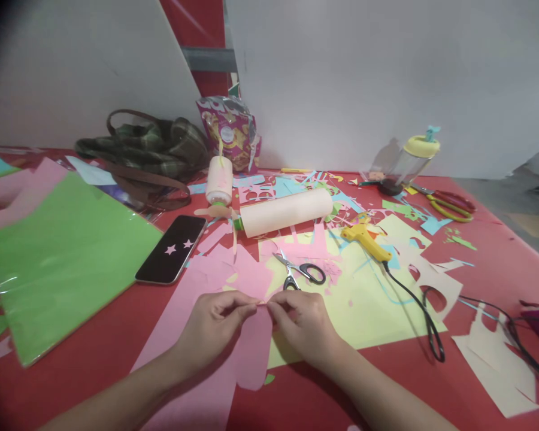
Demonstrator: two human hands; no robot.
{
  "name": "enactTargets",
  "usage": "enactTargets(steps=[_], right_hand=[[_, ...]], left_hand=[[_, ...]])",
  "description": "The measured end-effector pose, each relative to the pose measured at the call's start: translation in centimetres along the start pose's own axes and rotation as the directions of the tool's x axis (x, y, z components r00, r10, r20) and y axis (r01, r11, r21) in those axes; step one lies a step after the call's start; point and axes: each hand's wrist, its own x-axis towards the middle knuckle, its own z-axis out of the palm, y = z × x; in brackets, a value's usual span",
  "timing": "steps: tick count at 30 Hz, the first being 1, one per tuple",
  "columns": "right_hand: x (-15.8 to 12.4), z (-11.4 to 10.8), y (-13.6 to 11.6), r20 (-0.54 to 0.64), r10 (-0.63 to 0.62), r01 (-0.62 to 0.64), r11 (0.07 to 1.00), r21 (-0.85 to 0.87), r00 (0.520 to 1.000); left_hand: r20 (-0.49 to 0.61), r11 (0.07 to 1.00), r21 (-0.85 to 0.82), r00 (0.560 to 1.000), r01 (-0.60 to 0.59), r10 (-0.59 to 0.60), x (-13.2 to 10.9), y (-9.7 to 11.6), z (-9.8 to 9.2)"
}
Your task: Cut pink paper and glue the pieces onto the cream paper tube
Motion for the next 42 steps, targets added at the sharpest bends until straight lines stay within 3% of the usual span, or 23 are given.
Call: enactTargets(steps=[6,12,26,33,36,42], right_hand=[[-0.2,0.0,0.0,0.0,-0.059,0.059,0.998,-0.026,0.998],[-0.2,0.0,0.4,-0.069,-0.004,0.003,1.0,-0.011,0.998],[0.0,-0.2,0.1,-0.09,-0.014,0.011,0.999,-0.039,0.996],[-0.1,0.1,0.9,-0.12,0.09,-0.072,0.986,0.152,0.989],[0.0,0.3,1.1,-0.099,0.097,-0.073,0.972,0.222,0.99],[0.1,0.5,0.7,0.011,-0.022,0.02,0.979,0.201,1.0]], left_hand=[[-0.022,0.998,-0.049,0.999,0.047,-0.048,0.1,0.0,0.2],[0.014,0.996,-0.064,0.998,0.065,-0.065,0.4,0.3,-0.1],[0.03,1.0,-0.022,1.0,0.01,-0.009,0.1,0.4,-0.2],[0.065,0.99,-0.116,0.995,0.08,-0.073,0.4,-0.1,0.1],[0.088,0.986,-0.13,0.992,0.103,-0.092,0.4,0.0,0.1],[0.149,0.998,-0.048,0.988,0.043,-0.035,0.1,0.1,0.1]])
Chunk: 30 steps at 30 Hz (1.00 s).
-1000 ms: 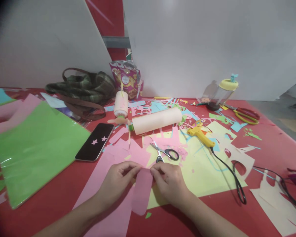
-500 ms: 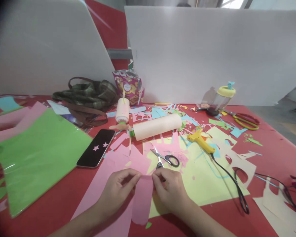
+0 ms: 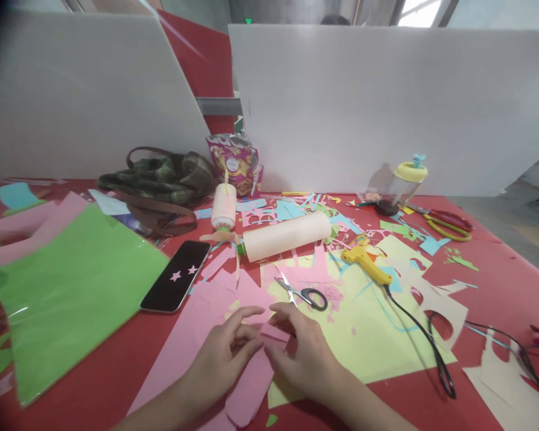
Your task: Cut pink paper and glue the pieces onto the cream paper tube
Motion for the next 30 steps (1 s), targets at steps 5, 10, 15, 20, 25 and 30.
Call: enactTargets(steps=[5,10,15,20,25,30], right_hand=[[0.0,-0.1,-0.1,0.114,0.023,-0.021,1.0,-0.018,0.993],[0.1,-0.5,-0.4,0.18,0.065,-0.055,0.997,-0.059,0.982],[0.3,-0.9,-0.5,0.168,0.041,-0.034,0.998,-0.043,0.985],[0.5,-1.2,-0.3,0.082,0.06,-0.056,0.997,-0.051,0.995],[0.6,-1.3,-0.1,0.055,0.03,-0.025,0.996,-0.086,0.998],[0.8,-1.3,0.0,0.022,-0.022,0.024,0.995,-0.092,1.0]], left_hand=[[0.062,0.993,0.112,0.997,-0.048,0.041,-0.2,0.0,0.1],[0.138,0.982,0.185,0.99,-0.039,0.014,-0.2,0.4,-0.2],[0.135,0.977,0.213,0.991,-0.02,-0.009,0.0,0.2,-0.4],[0.145,0.967,0.253,0.989,-0.018,-0.019,0.1,-0.1,-0.4],[0.118,0.968,0.251,0.993,-0.009,-0.022,0.0,0.4,-0.3],[0.161,0.993,0.099,0.984,0.063,-0.078,0.1,0.5,-0.3]])
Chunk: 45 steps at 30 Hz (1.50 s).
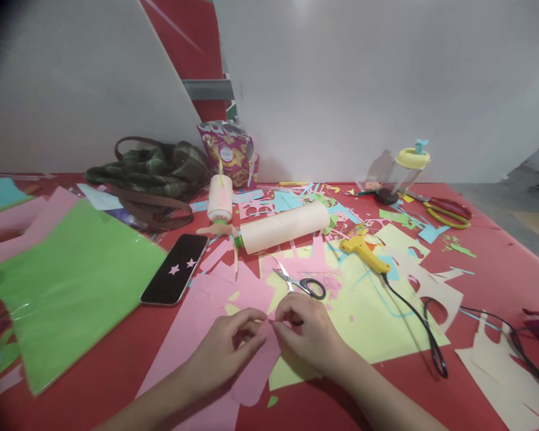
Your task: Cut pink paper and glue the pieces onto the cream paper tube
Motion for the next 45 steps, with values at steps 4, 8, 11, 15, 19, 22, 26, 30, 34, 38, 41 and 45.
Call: enactTargets(steps=[4,8,11,15,19,22,26,30,34,38,41,45], right_hand=[[0.0,0.0,-0.1,0.006,-0.005,0.005,0.999,0.05,1.0],[0.0,-0.1,-0.2,0.012,0.036,-0.037,0.995,0.089,0.999],[0.1,-0.2,-0.1,0.015,0.095,-0.097,0.986,0.134,0.995],[0.2,-0.2,0.1,0.04,0.179,-0.184,0.961,0.208,0.983],[0.2,0.1,0.3,0.05,0.224,-0.229,0.936,0.268,0.973],[0.2,0.1,0.4,0.017,0.234,-0.229,0.929,0.291,0.972],[0.3,-0.7,0.7,-0.068,0.216,-0.187,0.936,0.299,0.974],[0.6,-1.5,0.8,-0.164,0.21,-0.156,0.944,0.291,0.964],[0.8,-1.4,0.7,-0.151,0.33,-0.268,0.906,0.328,0.932],[0.9,-0.9,0.6,-0.109,0.449,-0.365,0.826,0.43,0.887],[1.0,-0.6,0.6,-0.079,0.46,-0.349,0.764,0.543,0.884],[1.2,-0.5,0.3,-0.017,0.431,-0.3,0.654,0.694,0.902]], left_hand=[[0.011,0.991,-0.137,1.0,0.007,-0.005,0.1,-0.3,0.1],[-0.018,0.961,-0.273,0.998,0.051,-0.058,0.3,-0.6,0.3],[-0.009,0.943,-0.325,0.997,0.075,-0.082,0.5,-0.7,0.2],[-0.011,0.939,-0.336,0.997,0.068,-0.077,0.6,-0.4,0.1],[-0.031,0.933,-0.357,0.998,0.039,-0.054,0.6,-0.2,0.1],[-0.075,0.926,-0.376,0.995,0.029,-0.062,0.6,-0.3,0.2],[-0.2,0.918,-0.395,0.973,0.029,-0.116,0.7,-0.5,-0.2],[-0.312,0.928,-0.369,0.947,-0.047,-0.076,0.8,-0.3,-0.9],[-0.38,0.962,-0.263,0.924,-0.078,-0.028,0.9,0.0,-1.4],[-0.417,0.969,-0.226,0.909,-0.103,-0.001,0.9,0.2,-1.3],[-0.419,0.945,-0.305,0.908,-0.12,-0.02,0.9,0.3,-1.0],[-0.34,0.856,-0.502,0.938,-0.123,-0.064,1.0,0.5,-0.4]])
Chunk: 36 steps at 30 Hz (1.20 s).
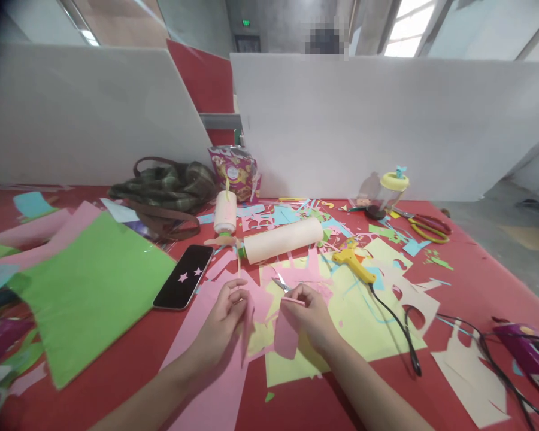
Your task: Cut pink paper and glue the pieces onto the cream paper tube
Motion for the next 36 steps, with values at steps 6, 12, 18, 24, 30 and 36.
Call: enactTargets(steps=[6,12,18,24,30,36], right_hand=[[0.4,-0.2,0.4,-0.048,-0.038,0.026,0.974,-0.223,0.998],[1.2,-2.3,0.3,-0.027,-0.363,0.215,0.608,-0.764,0.931],[2.7,-7.6,-2.0,-0.083,-0.62,-0.008,0.123,-0.992,0.78],[3.9,-11.3,-2.3,-0.267,-0.47,-0.302,0.001,-0.953,0.842],[4.4,-12.2,-1.7,-0.273,-0.458,-0.253,0.106,-0.962,0.846],[4.1,-12.4,-2.7,-0.368,-0.501,-0.215,0.338,-0.916,0.783]], left_hand=[[0.124,0.955,-0.236,0.981,0.177,-0.151,0.6,0.5,1.2],[0.196,0.935,-0.253,0.959,0.249,-0.202,0.9,1.0,1.9],[0.179,0.955,-0.189,0.965,0.227,-0.194,0.6,0.8,1.4],[0.253,0.968,-0.013,0.937,0.251,-0.24,0.8,0.7,1.2],[0.244,0.981,0.05,0.95,0.187,-0.194,1.1,1.0,1.1],[0.272,0.986,0.078,0.948,0.148,-0.164,1.2,0.8,0.6]])
